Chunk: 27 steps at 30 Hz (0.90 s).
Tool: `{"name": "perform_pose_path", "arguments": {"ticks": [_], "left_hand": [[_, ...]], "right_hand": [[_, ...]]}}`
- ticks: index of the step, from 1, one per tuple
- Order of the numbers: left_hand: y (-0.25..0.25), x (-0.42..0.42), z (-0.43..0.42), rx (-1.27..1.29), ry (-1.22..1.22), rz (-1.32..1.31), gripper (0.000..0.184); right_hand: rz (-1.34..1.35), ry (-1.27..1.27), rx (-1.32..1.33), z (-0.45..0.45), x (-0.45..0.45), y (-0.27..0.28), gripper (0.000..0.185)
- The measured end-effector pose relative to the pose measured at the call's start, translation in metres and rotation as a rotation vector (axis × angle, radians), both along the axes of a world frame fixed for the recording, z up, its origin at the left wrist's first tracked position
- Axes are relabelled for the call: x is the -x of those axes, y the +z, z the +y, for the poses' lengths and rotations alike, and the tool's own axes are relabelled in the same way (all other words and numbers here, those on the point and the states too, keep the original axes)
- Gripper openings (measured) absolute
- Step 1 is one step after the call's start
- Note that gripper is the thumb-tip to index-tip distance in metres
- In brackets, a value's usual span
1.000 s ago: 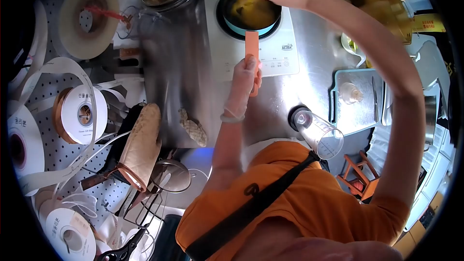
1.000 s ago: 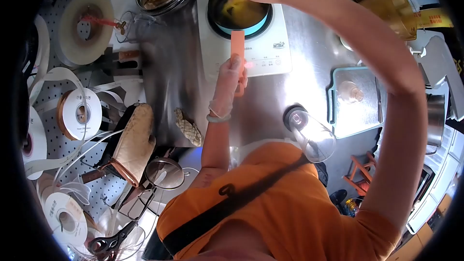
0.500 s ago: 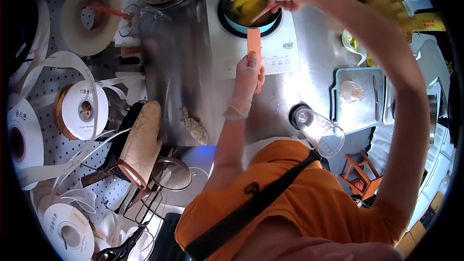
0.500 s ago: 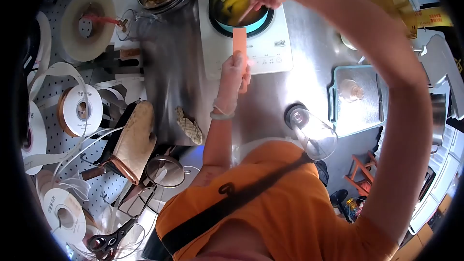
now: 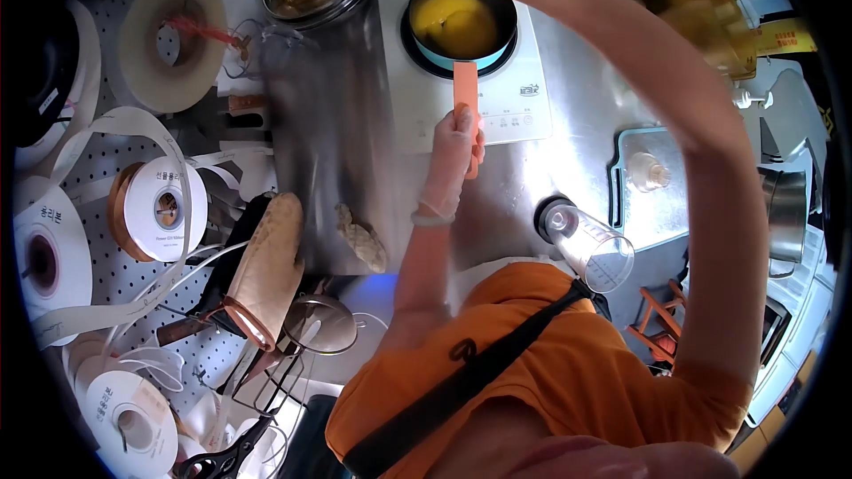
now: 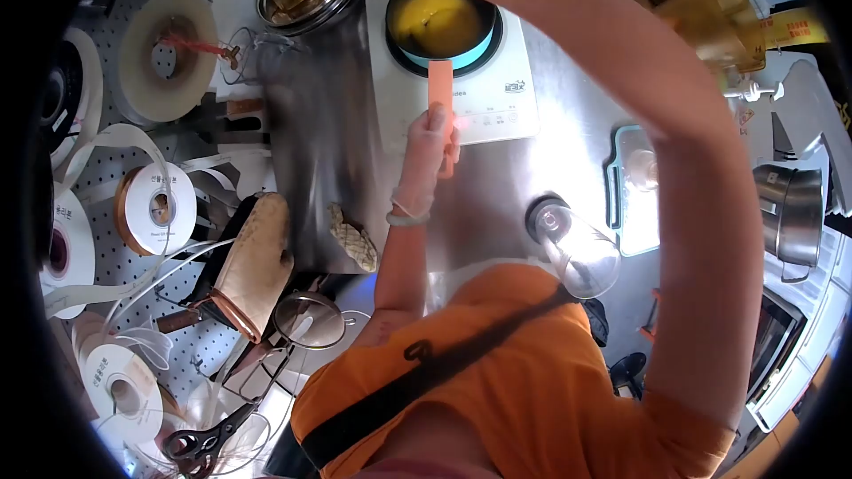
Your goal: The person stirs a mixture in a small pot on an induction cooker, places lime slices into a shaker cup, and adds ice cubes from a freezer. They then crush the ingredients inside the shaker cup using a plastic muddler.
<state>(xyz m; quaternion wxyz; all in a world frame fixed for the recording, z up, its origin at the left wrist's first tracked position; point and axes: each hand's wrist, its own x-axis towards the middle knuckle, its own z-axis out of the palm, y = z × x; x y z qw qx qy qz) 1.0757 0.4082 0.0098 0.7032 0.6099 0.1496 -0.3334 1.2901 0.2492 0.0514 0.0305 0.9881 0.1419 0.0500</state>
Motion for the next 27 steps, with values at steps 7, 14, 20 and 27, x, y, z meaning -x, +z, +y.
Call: {"name": "perform_pose_path", "arguments": {"ticks": [7,14,20,27], "left_hand": [[0.004,0.000,0.001,0.015,0.007,0.015,0.029],[0.000,0.000,0.000,0.011,0.006,-0.012,0.030],[-0.005,0.000,0.000,0.009,0.009,-0.019,0.031],[-0.002,-0.001,-0.001,-0.011,0.045,0.036,0.031]], "right_hand": [[-0.280,0.909,0.220,0.041,0.031,0.015,0.010],[-0.069,0.870,0.430,-0.008,0.053,0.049,0.016],[-0.249,0.557,0.090,-0.013,0.031,-0.008,0.011],[0.117,0.610,0.297,-0.043,0.075,0.039,0.010]]}}
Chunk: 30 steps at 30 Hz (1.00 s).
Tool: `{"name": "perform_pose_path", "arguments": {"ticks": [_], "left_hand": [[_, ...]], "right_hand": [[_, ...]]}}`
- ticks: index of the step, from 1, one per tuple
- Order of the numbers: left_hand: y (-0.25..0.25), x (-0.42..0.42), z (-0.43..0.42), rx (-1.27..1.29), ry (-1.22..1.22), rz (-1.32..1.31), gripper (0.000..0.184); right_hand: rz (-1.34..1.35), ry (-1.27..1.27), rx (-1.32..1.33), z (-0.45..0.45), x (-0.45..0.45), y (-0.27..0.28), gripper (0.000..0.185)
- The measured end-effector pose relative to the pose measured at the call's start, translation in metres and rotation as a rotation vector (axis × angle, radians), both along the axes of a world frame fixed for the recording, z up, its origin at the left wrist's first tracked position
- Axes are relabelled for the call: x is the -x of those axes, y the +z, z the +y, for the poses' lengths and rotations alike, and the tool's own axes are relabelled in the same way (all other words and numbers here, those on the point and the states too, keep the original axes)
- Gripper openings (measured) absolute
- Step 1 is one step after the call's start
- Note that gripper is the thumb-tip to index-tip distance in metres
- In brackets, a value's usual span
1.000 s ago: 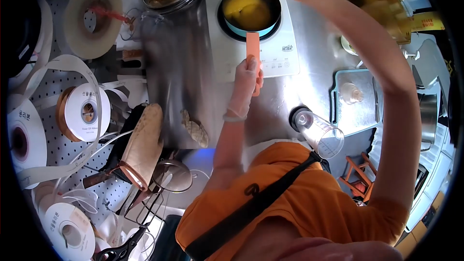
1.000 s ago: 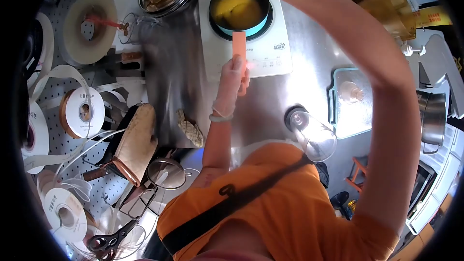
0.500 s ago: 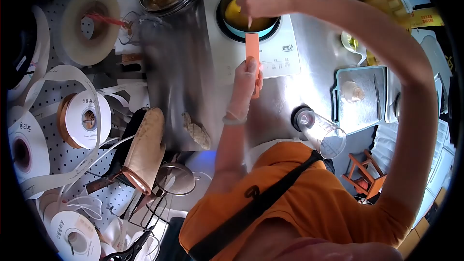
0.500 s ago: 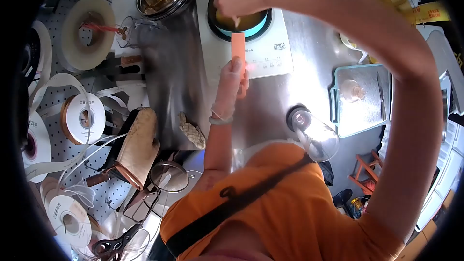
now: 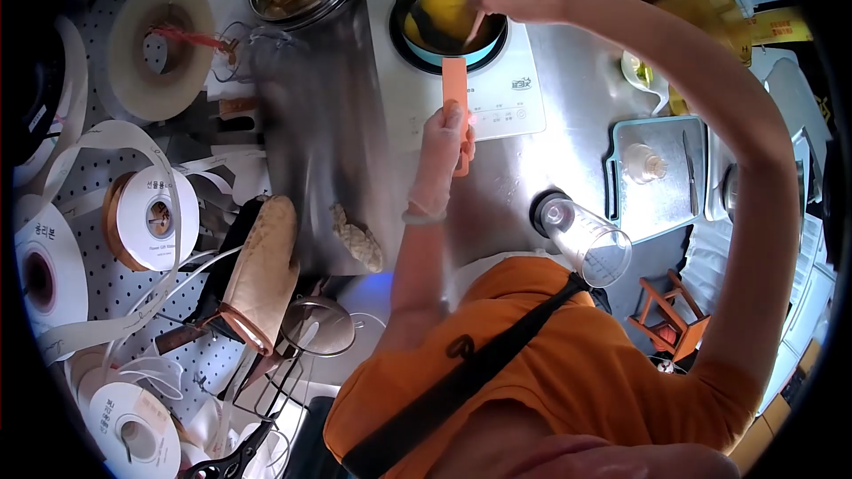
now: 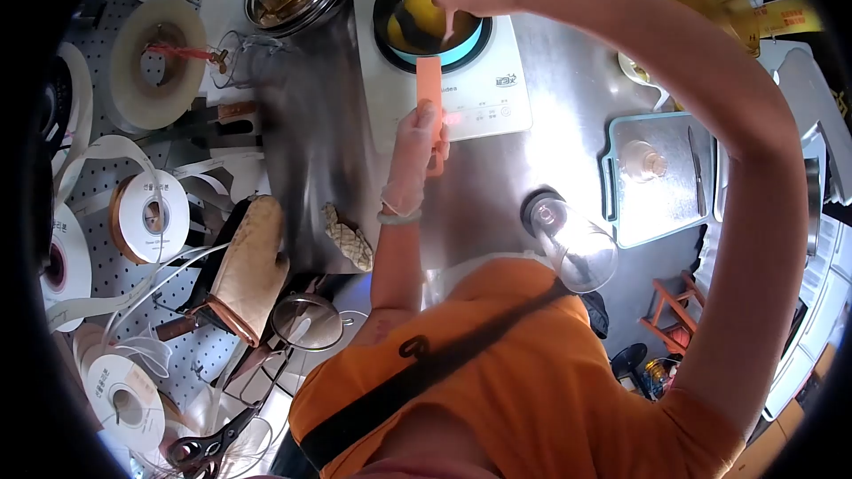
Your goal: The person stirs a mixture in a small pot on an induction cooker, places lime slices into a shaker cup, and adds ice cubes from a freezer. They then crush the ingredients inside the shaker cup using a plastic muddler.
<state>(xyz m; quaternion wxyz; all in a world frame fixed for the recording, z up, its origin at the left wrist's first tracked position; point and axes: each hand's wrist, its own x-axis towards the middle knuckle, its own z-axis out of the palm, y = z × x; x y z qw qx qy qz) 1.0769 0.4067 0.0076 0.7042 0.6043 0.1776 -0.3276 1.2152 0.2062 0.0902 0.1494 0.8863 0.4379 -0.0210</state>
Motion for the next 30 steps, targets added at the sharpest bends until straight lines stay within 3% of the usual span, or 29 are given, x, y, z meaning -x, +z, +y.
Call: {"name": "perform_pose_path", "arguments": {"ticks": [2,4,8,13,16,18,20,22,24,26,28,29,30], "left_hand": [[-0.007,0.001,0.004,0.005,-0.067,-0.048,0.031],[-0.009,0.002,0.005,0.022,-0.069,-0.054,0.030],[-0.006,0.001,0.004,0.034,-0.041,-0.027,0.030],[-0.005,0.001,0.005,0.045,-0.035,-0.048,0.030],[-0.009,0.000,0.004,0.037,-0.038,-0.056,0.031],[-0.013,0.002,0.004,0.029,-0.029,-0.064,0.031],[-0.017,0.001,0.006,0.032,-0.067,-0.104,0.031],[-0.013,0.001,0.004,0.049,-0.043,-0.093,0.032],[-0.013,0.003,0.007,0.065,-0.016,-0.070,0.032],[-0.014,0.001,0.006,0.069,-0.025,-0.101,0.032],[-0.015,0.001,0.006,0.066,-0.024,-0.095,0.032],[-0.015,0.001,0.005,0.061,-0.021,-0.088,0.032],[-0.015,0.001,0.005,0.062,-0.018,-0.089,0.032]], "right_hand": [[-0.005,-0.005,-0.047,-0.003,-0.009,-0.002,0.010],[-0.325,-0.014,-0.126,0.000,-0.023,-0.021,0.011],[-0.265,-0.201,-0.208,0.004,-0.024,-0.055,0.014],[-0.001,-0.074,-0.135,-0.009,0.012,-0.017,0.014],[-0.033,-0.126,-0.062,-0.007,0.004,-0.005,0.013],[-0.192,0.024,-0.187,-0.010,-0.015,-0.025,0.007],[-0.291,-0.104,-0.129,0.006,-0.025,-0.031,0.012],[-0.242,-0.173,-0.092,0.014,-0.030,-0.029,0.016],[0.031,-0.535,-0.045,0.015,-0.029,-0.017,0.021],[0.009,-0.634,-0.014,0.014,-0.028,-0.007,0.026],[0.394,-0.756,0.113,0.007,-0.040,-0.002,0.024],[0.613,-1.016,-0.002,0.009,-0.047,-0.006,0.020],[0.611,-1.014,0.000,0.002,-0.045,-0.009,0.020]]}}
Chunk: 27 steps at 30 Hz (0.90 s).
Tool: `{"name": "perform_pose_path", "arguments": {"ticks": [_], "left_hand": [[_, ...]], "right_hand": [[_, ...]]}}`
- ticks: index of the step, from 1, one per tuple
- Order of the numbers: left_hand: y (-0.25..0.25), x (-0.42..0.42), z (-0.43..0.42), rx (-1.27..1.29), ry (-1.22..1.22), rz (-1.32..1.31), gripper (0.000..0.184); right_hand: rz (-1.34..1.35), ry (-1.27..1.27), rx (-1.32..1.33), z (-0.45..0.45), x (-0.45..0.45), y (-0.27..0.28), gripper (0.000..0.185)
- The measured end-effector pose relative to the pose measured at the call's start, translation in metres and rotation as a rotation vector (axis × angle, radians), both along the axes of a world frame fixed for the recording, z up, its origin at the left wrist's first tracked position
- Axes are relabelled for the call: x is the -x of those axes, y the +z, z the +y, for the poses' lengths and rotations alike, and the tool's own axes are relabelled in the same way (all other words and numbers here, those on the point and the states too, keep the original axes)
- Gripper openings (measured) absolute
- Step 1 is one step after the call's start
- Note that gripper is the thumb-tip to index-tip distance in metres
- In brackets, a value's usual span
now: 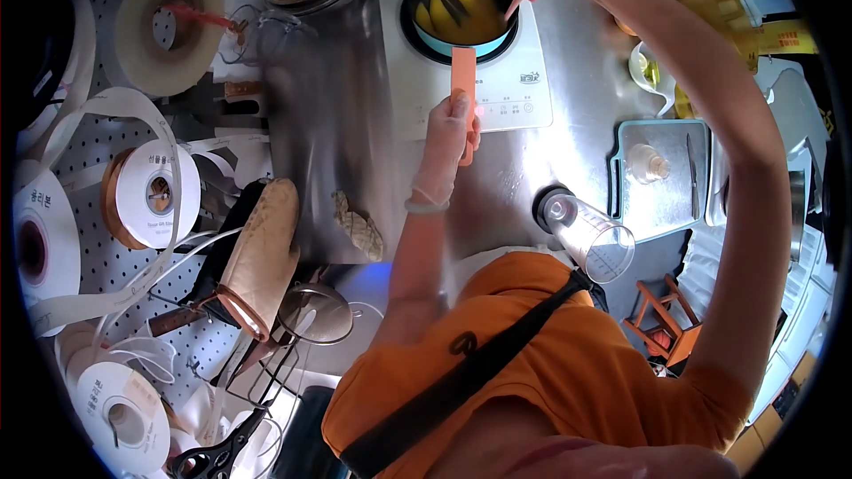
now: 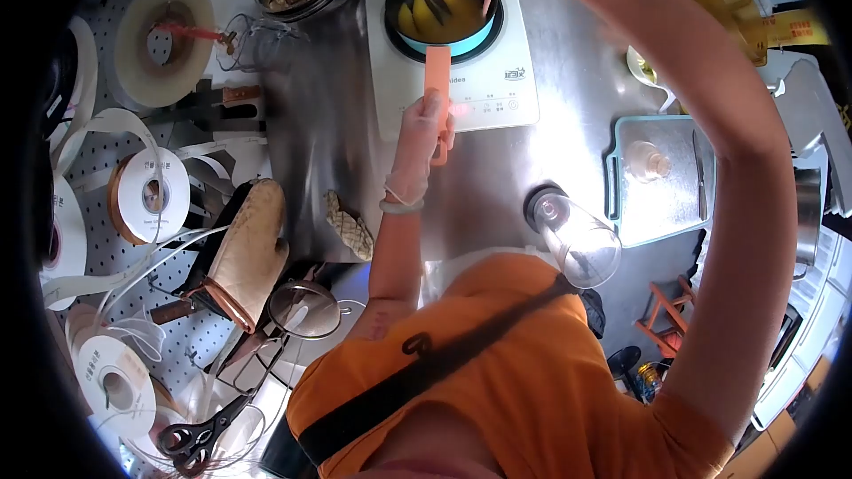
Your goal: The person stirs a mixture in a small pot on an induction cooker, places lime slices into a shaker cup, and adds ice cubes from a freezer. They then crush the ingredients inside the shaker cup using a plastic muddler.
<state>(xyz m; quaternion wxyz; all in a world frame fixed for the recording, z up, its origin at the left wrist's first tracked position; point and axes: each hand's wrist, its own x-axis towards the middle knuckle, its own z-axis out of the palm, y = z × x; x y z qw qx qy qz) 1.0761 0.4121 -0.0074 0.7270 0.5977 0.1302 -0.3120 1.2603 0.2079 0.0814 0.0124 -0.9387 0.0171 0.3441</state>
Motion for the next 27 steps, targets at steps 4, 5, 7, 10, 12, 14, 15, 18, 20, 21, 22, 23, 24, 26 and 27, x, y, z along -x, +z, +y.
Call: {"name": "perform_pose_path", "arguments": {"ticks": [4,5,7,10,12,14,15,18,20,21,22,23,24,26,27], "left_hand": [[0.004,-0.001,0.000,-0.015,-0.012,-0.001,0.032],[0.005,0.000,0.000,-0.029,-0.025,0.000,0.032],[0.010,0.000,0.001,-0.045,-0.035,0.003,0.032],[0.009,-0.003,-0.002,-0.049,-0.034,0.012,0.032],[0.007,0.000,0.000,-0.042,-0.020,0.030,0.032],[0.008,0.001,0.000,-0.031,-0.028,-0.021,0.032],[0.007,0.000,0.000,-0.026,-0.022,-0.018,0.032],[0.001,-0.001,0.001,-0.010,-0.021,-0.006,0.031],[0.000,-0.002,0.002,-0.022,-0.053,0.012,0.031],[0.002,-0.003,0.000,-0.023,-0.049,0.008,0.031],[0.004,-0.002,0.000,-0.023,-0.036,0.014,0.030],[0.005,0.000,0.001,-0.023,-0.024,0.023,0.030],[0.005,0.000,0.002,-0.028,-0.020,0.023,0.030],[0.004,-0.001,0.004,-0.036,-0.048,0.003,0.030],[0.004,-0.002,0.004,-0.032,-0.042,0.001,0.030]], "right_hand": [[0.145,-0.666,-0.650,0.014,0.036,0.009,0.012],[0.175,-0.749,-0.755,0.011,0.030,-0.003,0.013],[0.104,-0.868,-0.989,0.013,0.033,-0.031,0.015],[-0.117,-0.876,-1.060,0.016,0.032,-0.051,0.019],[-0.778,0.096,-0.242,0.007,0.033,-0.055,0.025],[-0.639,0.087,-0.125,0.017,0.067,-0.010,0.022],[-0.621,0.279,-0.070,0.012,0.075,-0.006,0.016],[-0.635,0.781,0.016,0.024,0.101,-0.014,0.009],[-0.708,0.919,-0.011,0.044,0.102,-0.028,0.007],[-0.752,0.906,0.017,0.046,0.093,-0.032,0.007],[-0.796,0.893,0.041,0.046,0.083,-0.037,0.007],[-0.807,0.857,-0.001,0.038,0.071,-0.040,0.007],[-0.817,0.822,-0.041,0.028,0.063,-0.041,0.007],[-0.664,0.764,0.026,0.030,0.081,-0.018,0.007],[-0.587,0.830,0.060,0.032,0.093,-0.012,0.007]]}}
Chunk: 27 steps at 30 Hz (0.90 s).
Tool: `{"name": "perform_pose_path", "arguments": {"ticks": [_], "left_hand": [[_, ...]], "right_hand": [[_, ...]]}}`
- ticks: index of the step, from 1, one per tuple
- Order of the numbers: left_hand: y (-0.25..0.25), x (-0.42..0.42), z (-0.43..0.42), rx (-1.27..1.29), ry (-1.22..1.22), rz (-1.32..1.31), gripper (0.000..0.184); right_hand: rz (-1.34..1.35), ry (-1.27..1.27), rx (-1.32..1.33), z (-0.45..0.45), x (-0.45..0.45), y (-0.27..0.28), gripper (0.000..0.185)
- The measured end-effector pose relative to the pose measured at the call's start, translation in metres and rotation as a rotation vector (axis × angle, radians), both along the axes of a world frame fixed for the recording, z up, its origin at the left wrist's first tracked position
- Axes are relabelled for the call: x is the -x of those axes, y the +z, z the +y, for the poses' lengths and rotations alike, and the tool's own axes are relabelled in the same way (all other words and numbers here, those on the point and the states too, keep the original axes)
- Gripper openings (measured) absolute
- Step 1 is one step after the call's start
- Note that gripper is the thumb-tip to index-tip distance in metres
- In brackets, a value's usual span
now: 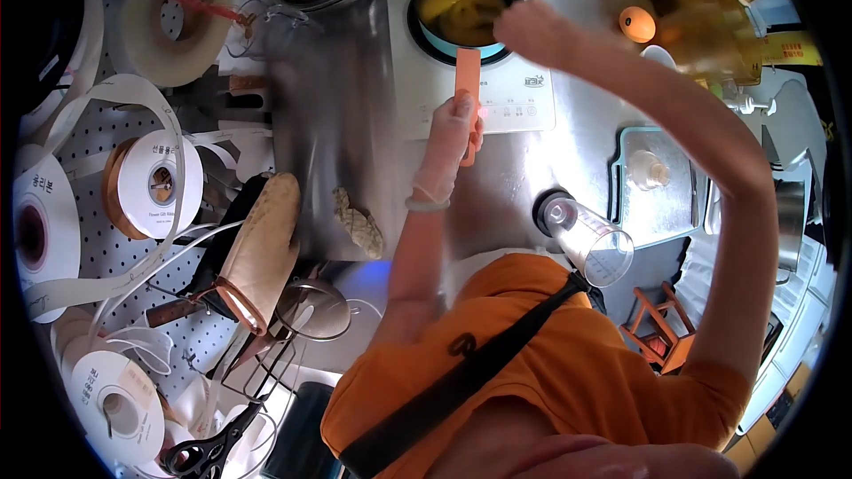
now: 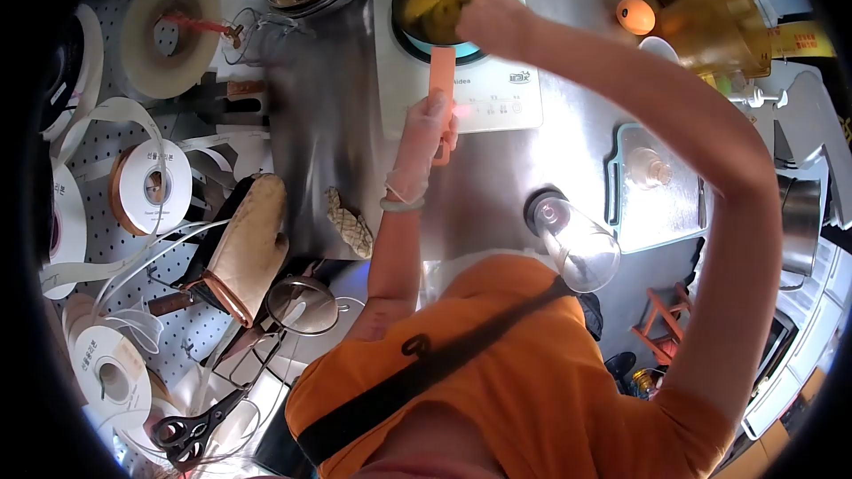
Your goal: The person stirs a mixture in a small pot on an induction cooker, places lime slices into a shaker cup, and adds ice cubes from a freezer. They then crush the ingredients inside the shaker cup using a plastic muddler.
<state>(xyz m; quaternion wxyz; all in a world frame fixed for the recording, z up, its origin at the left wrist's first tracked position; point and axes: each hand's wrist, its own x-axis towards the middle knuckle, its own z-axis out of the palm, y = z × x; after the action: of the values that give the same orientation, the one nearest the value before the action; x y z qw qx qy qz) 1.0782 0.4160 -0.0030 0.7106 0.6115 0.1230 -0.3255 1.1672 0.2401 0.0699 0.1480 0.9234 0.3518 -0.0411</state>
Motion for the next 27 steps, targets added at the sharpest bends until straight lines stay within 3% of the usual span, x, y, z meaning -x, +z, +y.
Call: {"name": "perform_pose_path", "arguments": {"ticks": [3,5,8,10,12,17,27], "left_hand": [[-0.001,-0.001,-0.003,-0.033,-0.018,0.028,0.030],[-0.002,-0.001,-0.002,-0.005,-0.011,0.026,0.031],[0.015,0.002,0.001,-0.047,-0.012,0.028,0.030],[0.006,0.002,0.001,-0.028,-0.004,0.020,0.030],[0.003,0.002,-0.002,-0.002,-0.007,0.006,0.030],[-0.004,0.007,0.005,0.096,0.029,-0.022,0.028],[-0.021,0.016,0.003,0.156,0.097,-0.073,0.029]], "right_hand": [[0.054,0.087,0.043,0.007,0.008,0.006,0.006],[-0.184,0.105,-0.141,0.003,-0.018,-0.017,0.009],[-0.143,0.017,-0.107,-0.008,-0.026,-0.014,0.009],[-0.103,-0.023,-0.040,-0.007,-0.011,-0.002,0.009],[-0.073,-0.041,-0.136,-0.010,0.001,0.015,0.009],[-0.123,-0.054,-0.110,-0.018,0.032,0.011,0.010],[-0.094,0.003,-0.032,-0.045,0.063,0.083,0.015]]}}
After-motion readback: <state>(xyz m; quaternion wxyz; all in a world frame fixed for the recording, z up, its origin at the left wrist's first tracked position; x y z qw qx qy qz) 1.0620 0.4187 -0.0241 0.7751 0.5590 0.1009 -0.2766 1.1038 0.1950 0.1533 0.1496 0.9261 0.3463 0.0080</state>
